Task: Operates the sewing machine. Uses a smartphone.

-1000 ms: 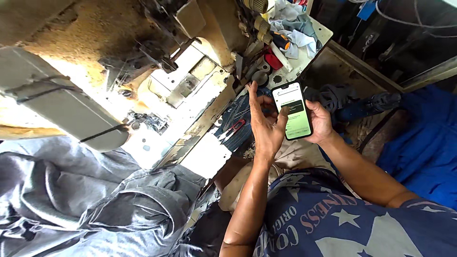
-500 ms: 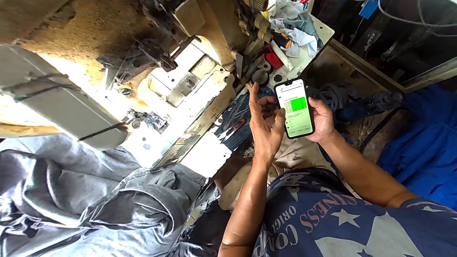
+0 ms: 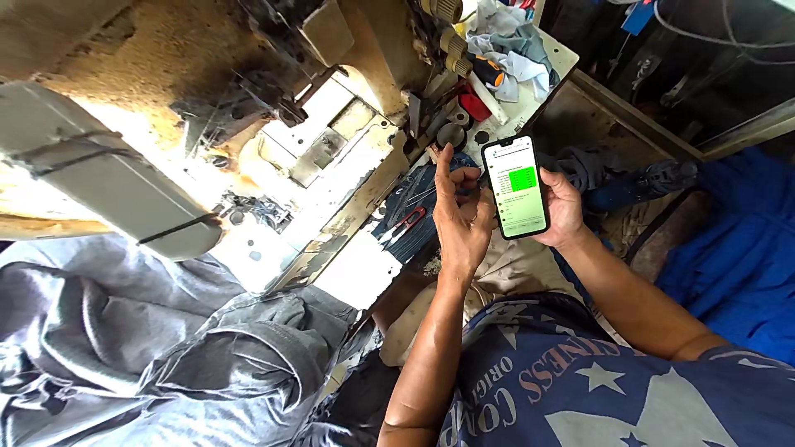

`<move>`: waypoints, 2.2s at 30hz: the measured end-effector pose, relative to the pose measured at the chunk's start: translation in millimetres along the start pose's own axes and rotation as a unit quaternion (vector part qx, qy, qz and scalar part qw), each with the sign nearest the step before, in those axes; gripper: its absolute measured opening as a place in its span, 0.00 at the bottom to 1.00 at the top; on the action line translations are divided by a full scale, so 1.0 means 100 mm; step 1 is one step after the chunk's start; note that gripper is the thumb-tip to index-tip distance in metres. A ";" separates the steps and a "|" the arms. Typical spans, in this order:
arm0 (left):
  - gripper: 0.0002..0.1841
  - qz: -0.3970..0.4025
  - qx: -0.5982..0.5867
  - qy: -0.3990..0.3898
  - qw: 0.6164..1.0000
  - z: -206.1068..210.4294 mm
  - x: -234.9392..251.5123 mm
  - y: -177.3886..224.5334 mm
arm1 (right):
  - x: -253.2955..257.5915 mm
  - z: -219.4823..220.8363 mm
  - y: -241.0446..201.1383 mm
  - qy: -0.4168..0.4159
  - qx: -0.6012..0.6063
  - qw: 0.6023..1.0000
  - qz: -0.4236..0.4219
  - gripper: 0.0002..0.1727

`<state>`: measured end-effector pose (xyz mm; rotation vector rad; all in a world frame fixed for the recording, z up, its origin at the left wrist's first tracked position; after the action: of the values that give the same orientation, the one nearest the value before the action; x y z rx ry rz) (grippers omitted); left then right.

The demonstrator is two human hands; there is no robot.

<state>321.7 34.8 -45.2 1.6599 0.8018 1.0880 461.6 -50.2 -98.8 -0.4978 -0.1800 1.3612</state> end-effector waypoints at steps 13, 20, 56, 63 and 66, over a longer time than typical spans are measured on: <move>0.43 0.008 0.004 -0.006 1.000 0.04 0.01 0.00 | 0.00 0.00 -0.03 -0.004 -0.002 1.000 -0.007 0.28; 0.42 0.012 -0.006 -0.008 1.000 0.03 -0.01 -0.02 | 0.01 -0.06 -0.02 0.016 -0.004 1.000 -0.013 0.27; 0.45 0.012 -0.065 -0.061 0.996 0.09 -0.07 -0.02 | 0.00 -0.05 -0.03 0.008 0.026 0.999 -0.017 0.28; 0.45 0.034 -0.053 -0.075 0.995 0.11 -0.07 -0.01 | 0.00 -0.08 -0.04 0.026 0.030 0.999 -0.027 0.27; 0.45 0.034 -0.054 -0.086 0.994 0.12 -0.06 0.00 | 0.00 -0.09 -0.05 0.035 0.028 0.999 -0.028 0.27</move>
<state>330.7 25.3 -48.4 1.6740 0.5699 1.0026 470.0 -53.5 -104.3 -0.4888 -0.0966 1.2879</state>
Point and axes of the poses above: each hand's wrist, its own x-axis towards the middle knuckle, its own z-axis out of the palm, y = z × x, the point moved 6 cm from there along x, towards the middle knuckle, and after that the axes turned 9 degrees about y, right-handed, at the moved point
